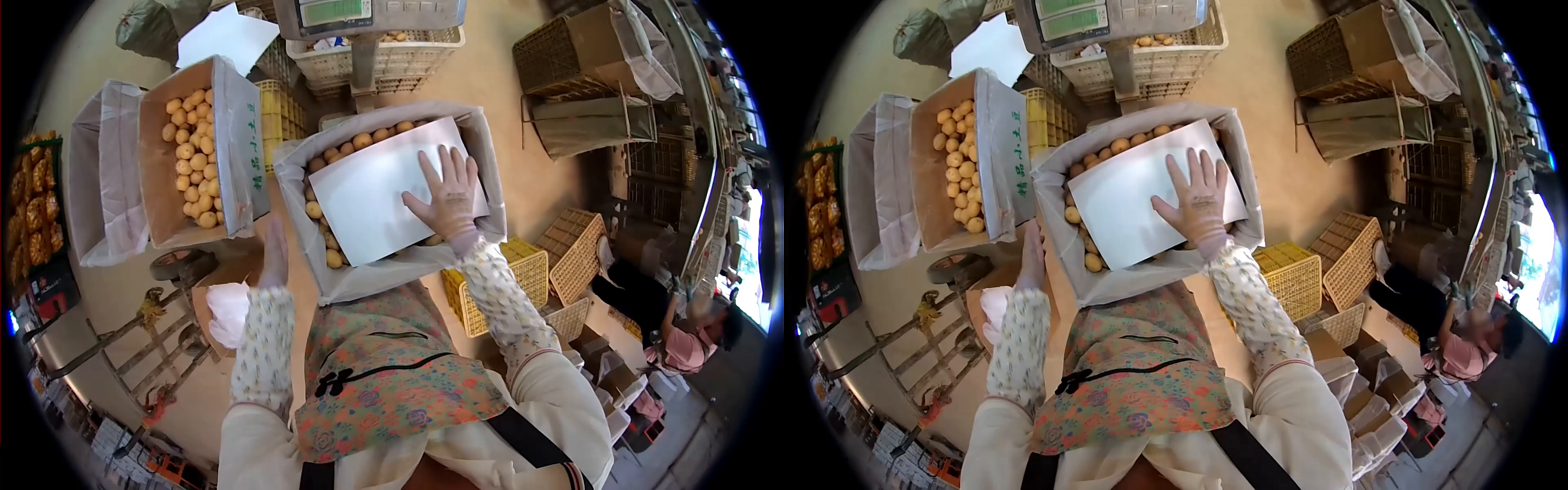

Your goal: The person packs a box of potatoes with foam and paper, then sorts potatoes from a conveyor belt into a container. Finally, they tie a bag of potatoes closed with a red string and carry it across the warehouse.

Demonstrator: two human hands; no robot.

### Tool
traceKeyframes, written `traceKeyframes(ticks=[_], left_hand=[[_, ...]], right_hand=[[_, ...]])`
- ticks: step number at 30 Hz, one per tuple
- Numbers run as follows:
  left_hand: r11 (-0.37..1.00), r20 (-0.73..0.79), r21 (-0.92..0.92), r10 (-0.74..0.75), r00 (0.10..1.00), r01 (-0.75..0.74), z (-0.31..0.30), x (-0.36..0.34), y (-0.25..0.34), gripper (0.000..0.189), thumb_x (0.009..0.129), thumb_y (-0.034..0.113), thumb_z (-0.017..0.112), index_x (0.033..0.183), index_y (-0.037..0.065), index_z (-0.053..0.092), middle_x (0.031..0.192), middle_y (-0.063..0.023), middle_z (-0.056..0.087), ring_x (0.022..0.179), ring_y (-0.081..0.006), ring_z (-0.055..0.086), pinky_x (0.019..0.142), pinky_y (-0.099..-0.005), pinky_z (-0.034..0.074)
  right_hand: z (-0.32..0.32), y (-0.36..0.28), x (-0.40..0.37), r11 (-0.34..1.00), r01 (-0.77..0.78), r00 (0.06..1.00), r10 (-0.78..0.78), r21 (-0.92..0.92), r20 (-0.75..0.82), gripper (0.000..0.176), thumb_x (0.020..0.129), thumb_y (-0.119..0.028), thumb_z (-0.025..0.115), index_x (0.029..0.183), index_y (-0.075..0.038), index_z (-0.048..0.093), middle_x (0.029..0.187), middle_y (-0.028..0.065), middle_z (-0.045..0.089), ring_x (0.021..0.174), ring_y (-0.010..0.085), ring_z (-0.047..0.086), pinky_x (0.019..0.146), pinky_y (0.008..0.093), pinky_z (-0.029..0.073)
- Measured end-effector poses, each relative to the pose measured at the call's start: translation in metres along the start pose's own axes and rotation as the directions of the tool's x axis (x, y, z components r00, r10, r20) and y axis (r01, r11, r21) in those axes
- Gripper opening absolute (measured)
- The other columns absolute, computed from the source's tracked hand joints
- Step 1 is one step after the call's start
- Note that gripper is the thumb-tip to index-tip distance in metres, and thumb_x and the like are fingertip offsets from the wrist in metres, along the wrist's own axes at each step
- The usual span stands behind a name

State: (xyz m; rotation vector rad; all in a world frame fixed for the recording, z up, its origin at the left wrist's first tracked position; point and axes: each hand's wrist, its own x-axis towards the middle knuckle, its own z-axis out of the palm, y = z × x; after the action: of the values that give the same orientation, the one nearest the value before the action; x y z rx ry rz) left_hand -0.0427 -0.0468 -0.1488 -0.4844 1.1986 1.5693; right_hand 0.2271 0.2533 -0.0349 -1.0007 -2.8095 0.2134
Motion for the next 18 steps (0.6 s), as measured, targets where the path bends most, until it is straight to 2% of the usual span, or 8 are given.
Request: traceKeyframes(ticks=[4, 8, 11, 12, 15, 16, 17, 18], left_hand=[[0.934, 0.001, 0.353, -0.054, 0.999, 0.050, 0.052, 0.057, 0.025, 0.053, 0.098, 0.040, 0.051, 0.137, 0.006, 0.042, 0.132, -0.0108, 0.049, 0.121, -0.0211, 0.047, 0.101, -0.0332, 0.036], [0.875, 0.054, 0.482, -0.081, 0.995, 0.045, 0.080, 0.070, 0.057, 0.051, 0.096, 0.041, 0.053, 0.133, 0.008, 0.045, 0.124, -0.0080, 0.053, 0.112, -0.0187, 0.051, 0.094, -0.0319, 0.040], [0.858, 0.059, 0.513, -0.078, 0.995, 0.037, 0.096, 0.063, 0.081, 0.048, 0.095, 0.042, 0.054, 0.131, 0.009, 0.048, 0.118, -0.0060, 0.056, 0.105, -0.0168, 0.054, 0.088, -0.0309, 0.043], [0.860, 0.054, 0.509, -0.074, 0.996, 0.037, 0.101, 0.059, 0.087, 0.048, 0.095, 0.042, 0.055, 0.130, 0.010, 0.049, 0.116, -0.0053, 0.057, 0.103, -0.0162, 0.055, 0.086, -0.0306, 0.044], [0.934, 0.023, 0.353, -0.070, 0.997, 0.057, 0.124, 0.013, 0.102, 0.038, 0.091, 0.040, 0.062, 0.116, 0.011, 0.057, 0.097, 0.0000, 0.062, 0.082, -0.0132, 0.060, 0.067, -0.0283, 0.050], [0.938, 0.090, 0.348, -0.040, 0.995, 0.006, 0.150, -0.034, 0.116, 0.019, 0.095, 0.020, 0.056, 0.111, 0.010, 0.060, 0.100, -0.0047, 0.064, 0.090, -0.0131, 0.063, 0.071, -0.0275, 0.049], [0.846, 0.209, 0.505, 0.075, 0.975, -0.173, 0.139, -0.047, 0.107, 0.020, 0.094, 0.023, 0.057, 0.109, 0.010, 0.060, 0.094, -0.0039, 0.064, 0.085, -0.0142, 0.062, 0.069, -0.0286, 0.049], [0.699, 0.342, 0.623, 0.161, 0.926, -0.351, 0.125, -0.056, 0.094, 0.022, 0.093, 0.027, 0.059, 0.107, 0.010, 0.060, 0.087, -0.0031, 0.064, 0.081, -0.0153, 0.062, 0.067, -0.0296, 0.048]], right_hand=[[0.099, -0.009, -0.021, 0.957, -0.275, 0.957, 0.282, -0.095, 0.064, 0.087, 0.073, -0.068, 0.063, 0.141, -0.017, 0.045, 0.142, 0.0291, 0.038, 0.132, 0.0552, 0.029, 0.103, 0.0689, 0.019], [0.095, -0.065, -0.003, 0.891, -0.439, 0.794, 0.445, -0.117, 0.414, 0.097, 0.077, -0.070, 0.058, 0.153, -0.021, 0.023, 0.157, 0.0263, 0.010, 0.142, 0.0524, -0.001, 0.104, 0.0730, 0.005], [0.082, -0.064, 0.017, 0.880, -0.456, 0.727, 0.455, -0.133, 0.514, 0.097, 0.077, -0.069, 0.059, 0.152, -0.021, 0.023, 0.157, 0.0249, 0.011, 0.142, 0.0527, -0.001, 0.105, 0.0717, 0.005], [0.073, -0.063, 0.023, 0.859, -0.487, 0.686, 0.488, -0.158, 0.539, 0.098, 0.078, -0.065, 0.062, 0.153, -0.017, 0.022, 0.156, 0.0245, 0.016, 0.145, 0.0456, 0.007, 0.112, 0.0612, 0.011], [0.068, -0.091, 0.025, 0.858, -0.336, 0.924, 0.221, 0.388, 0.311, 0.095, 0.079, -0.059, 0.065, 0.150, -0.010, 0.025, 0.146, 0.0243, 0.034, 0.140, 0.0356, 0.029, 0.112, 0.0492, 0.022], [0.068, -0.117, 0.026, 0.705, -0.359, 0.925, 0.180, 0.612, 0.335, 0.084, 0.081, -0.054, 0.066, 0.144, -0.008, 0.032, 0.135, 0.0225, 0.044, 0.132, 0.0322, 0.038, 0.108, 0.0462, 0.028], [0.072, -0.148, 0.030, 0.492, -0.368, 0.928, 0.133, 0.789, 0.349, 0.074, 0.084, -0.048, 0.066, 0.138, -0.006, 0.039, 0.125, 0.0207, 0.053, 0.124, 0.0287, 0.047, 0.104, 0.0432, 0.034], [0.084, -0.166, 0.040, -0.004, -0.567, 0.820, 0.097, 0.824, 0.564, 0.062, 0.085, -0.043, 0.066, 0.130, -0.005, 0.044, 0.116, 0.0178, 0.057, 0.116, 0.0284, 0.052, 0.098, 0.0443, 0.039]])
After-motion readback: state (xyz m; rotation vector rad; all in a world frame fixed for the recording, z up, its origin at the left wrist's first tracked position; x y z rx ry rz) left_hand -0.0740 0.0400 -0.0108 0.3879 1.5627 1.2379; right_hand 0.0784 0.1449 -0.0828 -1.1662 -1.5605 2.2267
